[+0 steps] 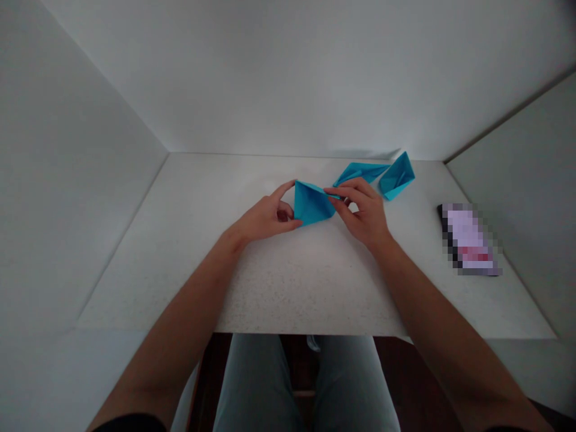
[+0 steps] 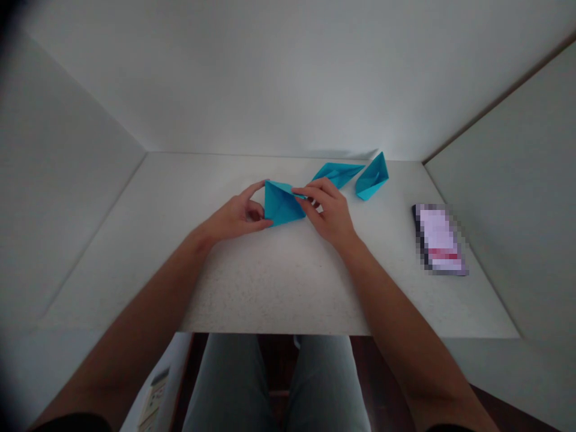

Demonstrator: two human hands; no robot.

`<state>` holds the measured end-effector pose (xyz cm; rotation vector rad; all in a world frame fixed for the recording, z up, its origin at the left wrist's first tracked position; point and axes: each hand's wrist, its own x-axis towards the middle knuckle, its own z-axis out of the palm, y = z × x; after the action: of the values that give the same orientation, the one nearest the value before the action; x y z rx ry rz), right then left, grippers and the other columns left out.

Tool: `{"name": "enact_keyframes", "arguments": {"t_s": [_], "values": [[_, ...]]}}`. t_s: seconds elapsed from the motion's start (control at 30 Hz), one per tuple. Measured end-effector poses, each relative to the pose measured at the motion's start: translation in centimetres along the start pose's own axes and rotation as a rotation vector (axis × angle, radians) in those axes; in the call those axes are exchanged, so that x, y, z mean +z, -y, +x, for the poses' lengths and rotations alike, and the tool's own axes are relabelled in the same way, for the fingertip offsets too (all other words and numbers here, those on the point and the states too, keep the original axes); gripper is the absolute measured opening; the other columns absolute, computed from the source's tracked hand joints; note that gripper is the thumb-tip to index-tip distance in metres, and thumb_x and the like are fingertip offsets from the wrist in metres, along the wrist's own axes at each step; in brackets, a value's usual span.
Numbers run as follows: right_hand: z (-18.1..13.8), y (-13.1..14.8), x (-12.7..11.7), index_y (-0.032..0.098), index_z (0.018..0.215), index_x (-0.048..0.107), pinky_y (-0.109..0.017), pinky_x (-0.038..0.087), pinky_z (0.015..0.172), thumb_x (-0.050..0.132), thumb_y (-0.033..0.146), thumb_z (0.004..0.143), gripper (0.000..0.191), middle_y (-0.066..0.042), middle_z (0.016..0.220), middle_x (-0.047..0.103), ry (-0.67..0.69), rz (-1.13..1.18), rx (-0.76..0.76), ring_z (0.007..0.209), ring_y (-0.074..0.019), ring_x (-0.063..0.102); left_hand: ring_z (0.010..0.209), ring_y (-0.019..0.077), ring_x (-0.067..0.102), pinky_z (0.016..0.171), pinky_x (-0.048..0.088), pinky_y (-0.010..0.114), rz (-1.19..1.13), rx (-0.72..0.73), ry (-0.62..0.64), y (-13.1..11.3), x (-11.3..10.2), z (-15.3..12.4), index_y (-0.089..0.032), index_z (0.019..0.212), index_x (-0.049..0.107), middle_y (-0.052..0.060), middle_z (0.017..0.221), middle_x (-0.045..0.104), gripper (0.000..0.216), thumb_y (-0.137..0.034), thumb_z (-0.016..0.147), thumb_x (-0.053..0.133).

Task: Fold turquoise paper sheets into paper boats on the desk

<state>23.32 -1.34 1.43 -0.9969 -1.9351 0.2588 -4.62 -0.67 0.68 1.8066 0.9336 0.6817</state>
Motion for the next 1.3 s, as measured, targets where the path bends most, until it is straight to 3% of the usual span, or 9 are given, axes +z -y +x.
{"name": "enact_keyframes", "arguments": {"t_s": [0.1,0.27,0.4,0.6,0.73,0.83,1.13,1.3], "values": [[0.0,0.0,-0.1,0.032,0.122,0.084,-0.035,0.062,0.071,0.068,0.03,0.107,0.023,-0.007,0.105,0.076,-0.009,0.0,-0.019,0.09,-0.0213,0.071,0.068,0.0165,0.071,0.066,0.054,0.027,-0.02,-0.04,0.037,-0.5,-0.2,-0.1,-0.016,0.175,0.027,-0.001,0.078,0.078,0.113,-0.046,0.085,0.089],[-0.1,-0.1,-0.7,0.033,0.12,0.085,-0.042,0.064,0.087,0.068,0.035,0.106,0.023,-0.008,0.11,0.079,0.187,0.003,-0.014,0.097,-0.0249,0.074,0.066,0.0167,0.069,0.062,0.051,0.027,0.031,-0.029,0.049,-0.3,-1.1,-0.2,-0.022,0.141,0.067,0.0,0.079,0.076,0.073,-0.053,0.081,0.093],[-0.3,-0.3,-0.5,0.035,0.124,0.085,-0.047,0.061,0.097,0.066,0.033,0.104,0.027,-0.009,0.116,0.08,0.376,0.038,-0.091,0.106,-0.0277,0.074,0.069,0.0164,0.066,0.065,0.052,0.028,0.133,0.036,0.05,0.5,-1.6,-0.1,-0.026,0.131,0.074,-0.001,0.085,0.074,0.063,-0.054,0.079,0.094],[-0.5,-0.7,0.3,0.032,0.131,0.082,-0.05,0.058,0.104,0.073,0.035,0.101,0.032,-0.01,0.131,0.081,0.575,0.032,-0.141,0.117,-0.0309,0.073,0.097,0.0221,0.068,0.087,0.055,0.035,0.475,0.117,-0.066,1.1,-1.8,-0.1,-0.032,0.127,0.083,0.005,0.116,0.067,0.063,-0.056,0.071,0.099],[-0.3,-1.3,0.1,0.03,0.128,0.082,-0.052,0.057,0.108,0.073,0.034,0.101,0.029,-0.01,0.135,0.081,0.662,0.06,-0.143,0.12,-0.0316,0.075,0.088,0.02,0.066,0.08,0.052,0.033,0.482,0.113,-0.012,1.1,-2.0,0.1,-0.029,0.117,0.085,0.004,0.103,0.068,0.047,-0.051,0.077,0.096],[-0.2,-1.5,-0.5,0.027,0.124,0.082,-0.05,0.058,0.107,0.07,0.031,0.102,0.026,-0.012,0.134,0.08,0.668,0.066,-0.131,0.12,-0.0305,0.075,0.076,0.017,0.062,0.072,0.046,0.03,0.468,0.099,0.041,1.1,-2.1,0.3,-0.025,0.106,0.085,0.001,0.088,0.069,0.033,-0.045,0.08,0.093],[-0.3,-3.2,-1.6,0.026,0.107,0.08,-0.044,0.06,0.09,0.066,0.036,0.102,0.018,-0.011,0.112,0.076,0.559,-0.055,0.046,0.101,-0.0278,0.074,0.072,0.0151,0.061,0.068,0.048,0.03,0.461,0.12,-0.005,1.0,-2.3,0.2,-0.023,0.1,0.084,0.005,0.096,0.069,0.02,-0.038,0.087,0.082],[-0.4,-3.8,-1.6,0.025,0.102,0.077,-0.039,0.056,0.076,0.066,0.036,0.101,0.015,-0.009,0.099,0.076,0.523,-0.107,0.169,0.081,-0.0238,0.069,0.069,0.0159,0.063,0.066,0.047,0.03,0.439,0.078,-0.046,1.5,-2.5,0.4,-0.023,0.092,0.079,0.004,0.087,0.074,0.016,-0.037,0.096,0.071]]}}
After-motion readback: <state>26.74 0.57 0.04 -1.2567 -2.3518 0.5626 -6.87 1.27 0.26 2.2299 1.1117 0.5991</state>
